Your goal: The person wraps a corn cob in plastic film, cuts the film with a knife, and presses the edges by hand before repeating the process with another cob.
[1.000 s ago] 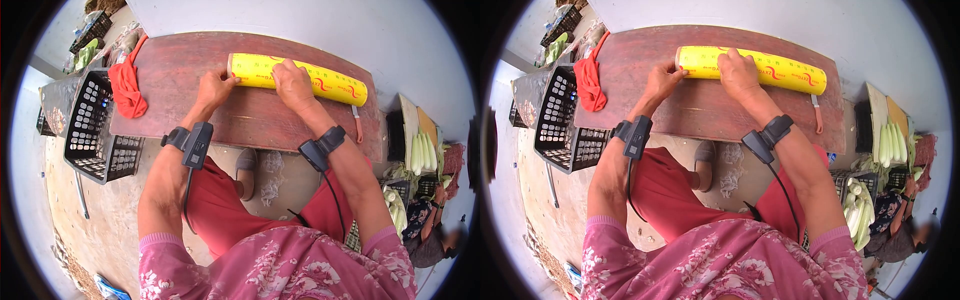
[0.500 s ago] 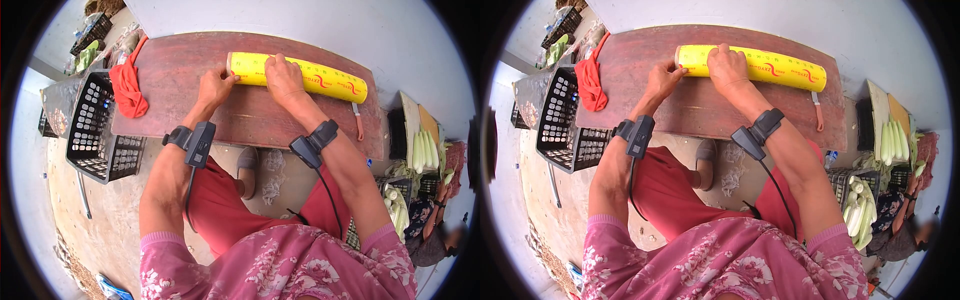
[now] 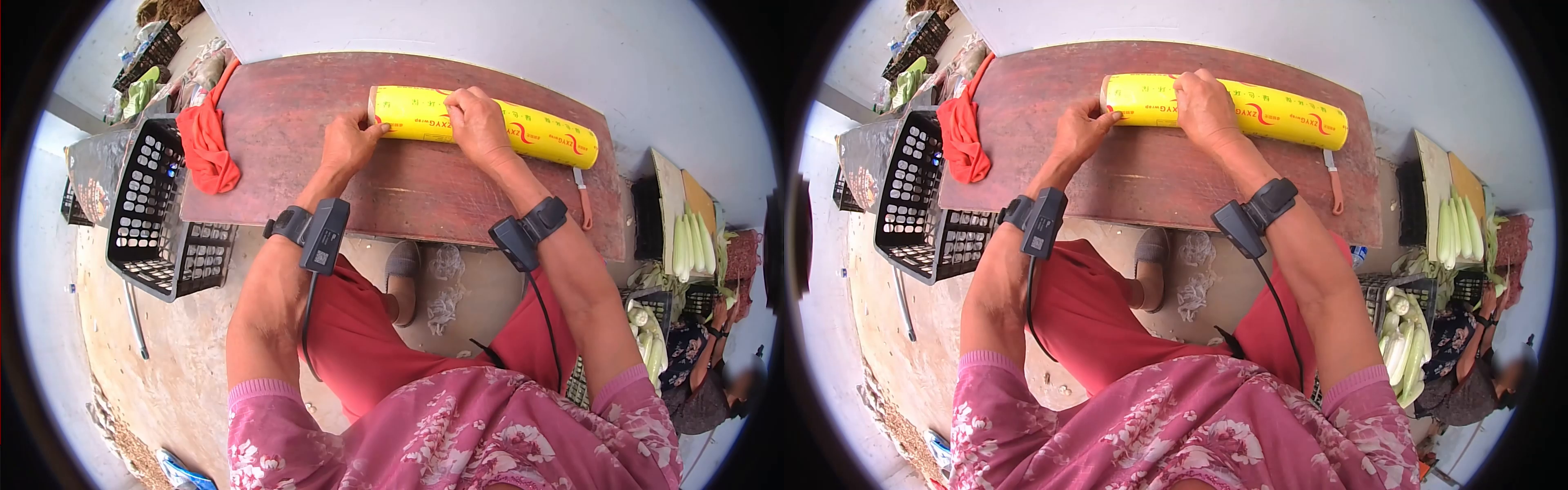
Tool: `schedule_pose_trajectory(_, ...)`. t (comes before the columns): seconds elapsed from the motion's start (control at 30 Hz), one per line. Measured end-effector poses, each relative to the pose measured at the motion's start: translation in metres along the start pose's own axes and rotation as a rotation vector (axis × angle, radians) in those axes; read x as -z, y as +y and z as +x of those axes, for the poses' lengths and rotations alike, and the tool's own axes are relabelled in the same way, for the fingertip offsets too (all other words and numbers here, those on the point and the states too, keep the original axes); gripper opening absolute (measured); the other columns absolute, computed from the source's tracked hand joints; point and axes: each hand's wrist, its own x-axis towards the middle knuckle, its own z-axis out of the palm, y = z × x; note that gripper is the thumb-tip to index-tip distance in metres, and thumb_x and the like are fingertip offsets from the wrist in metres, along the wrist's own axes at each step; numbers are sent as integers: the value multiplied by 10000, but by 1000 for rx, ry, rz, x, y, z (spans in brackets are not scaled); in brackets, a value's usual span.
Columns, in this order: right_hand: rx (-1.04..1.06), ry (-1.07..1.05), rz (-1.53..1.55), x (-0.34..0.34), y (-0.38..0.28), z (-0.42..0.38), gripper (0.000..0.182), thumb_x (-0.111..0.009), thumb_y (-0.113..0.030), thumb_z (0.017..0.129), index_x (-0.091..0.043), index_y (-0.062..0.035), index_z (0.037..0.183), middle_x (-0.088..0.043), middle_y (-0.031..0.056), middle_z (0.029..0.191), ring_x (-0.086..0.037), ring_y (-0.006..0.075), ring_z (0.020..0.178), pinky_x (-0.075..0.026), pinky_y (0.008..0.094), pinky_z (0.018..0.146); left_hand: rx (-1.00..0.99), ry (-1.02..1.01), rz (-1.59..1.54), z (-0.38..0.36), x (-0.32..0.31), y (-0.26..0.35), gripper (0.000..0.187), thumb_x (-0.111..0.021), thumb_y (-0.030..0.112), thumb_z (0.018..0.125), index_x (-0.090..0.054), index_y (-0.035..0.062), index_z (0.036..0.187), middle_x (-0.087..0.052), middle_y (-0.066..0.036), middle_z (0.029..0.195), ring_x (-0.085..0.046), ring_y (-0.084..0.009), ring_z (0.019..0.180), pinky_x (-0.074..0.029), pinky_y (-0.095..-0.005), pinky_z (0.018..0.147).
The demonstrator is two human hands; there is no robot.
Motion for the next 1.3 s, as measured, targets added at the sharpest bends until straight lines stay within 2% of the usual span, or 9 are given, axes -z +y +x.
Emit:
schedule_pose_trajectory(0.17, 64, 142, -285, 1, 5, -5, 410, -666, -278, 837, -595, -82, 1190, -570, 97, 1168, -473, 288, 1184, -313, 469, 974, 12, -51, 51, 1, 4, 1, 262, -712, 198, 830, -689, 16, 1017, -686, -69, 789, -600, -121, 704, -481, -287, 673)
schedule_pose_trajectory(0.2, 23, 22, -274, 7, 4, -5, 463, -679, -304, 825, -577, -80, 1217, -557, 96, 1198, -454, 286, 1206, -291, 475, 987, 20, -75, 76, 1, 6, 2, 275, -718, 195, 822, -686, 20, 1033, -691, -78, 799, -616, -134, 719, -489, -293, 692)
schedule_pose_trajectory(0.27, -57, -218, -246, 23, 3, -4, 572, -705, -354, 801, -540, -76, 1272, -532, 94, 1258, -417, 280, 1249, -245, 485, 1013, 55, -94, 100, 2, 10, -4, 398, -735, 196, 806, -625, 35, 1153, -681, -131, 948, -635, -188, 834, -501, -318, 766)
schedule_pose_trajectory(0.4, -20, -260, -243, 29, 1, -9, 638, -745, -312, 765, -505, -73, 1305, -487, 89, 1312, -399, 274, 1271, -256, 473, 1024, 24, 69, 80, -6, 13, 1, 725, -765, 265, 758, -431, 109, 1382, -524, -247, 1290, -548, -352, 1136, -443, -403, 985)
schedule_pose_trajectory(0.5, 54, -213, -255, 26, 6, -16, 682, -769, -219, 739, -473, -71, 1335, -468, 91, 1331, -395, 273, 1284, -256, 458, 1041, -108, 90, 246, -15, 18, 21, 835, -777, 289, 751, -338, 134, 1444, -372, -245, 1418, -390, -397, 1278, -374, -446, 1053)
schedule_pose_trajectory(0.7, 102, -226, -255, 22, 17, -19, 699, -757, -118, 730, -448, -63, 1354, -418, 95, 1382, -331, 256, 1334, -196, 419, 1073, -271, 119, 483, -13, -13, 25, 819, -743, 374, 787, -337, 157, 1464, -325, -230, 1453, -276, -393, 1347, -264, -505, 1095)
schedule_pose_trajectory(0.8, 127, -240, -216, 27, 21, -19, 697, -746, -101, 735, -440, -67, 1361, -406, 90, 1400, -320, 247, 1347, -187, 416, 1084, -281, 123, 531, -14, -19, 28, 725, -726, 401, 795, -439, 149, 1411, -288, -196, 1486, -236, -381, 1374, -245, -511, 1098)
schedule_pose_trajectory(1.1, 158, -257, -116, 34, 33, -14, 692, -707, -85, 738, -435, -106, 1374, -431, 116, 1398, -377, 281, 1321, -249, 428, 1083, -659, 207, 601, -15, -22, 25, 475, -729, 187, 779, -606, 128, 1234, -511, -97, 1351, -388, -325, 1308, -290, -488, 1054)
schedule_pose_trajectory(1.3, 142, -246, -77, 33, 33, -15, 673, -704, -109, 745, -446, -99, 1366, -431, 119, 1404, -372, 278, 1325, -235, 418, 1091, -652, 198, 494, -17, -21, 31, 399, -720, 144, 765, -627, 120, 1151, -563, -91, 1203, -471, -303, 1174, -316, -467, 1013)
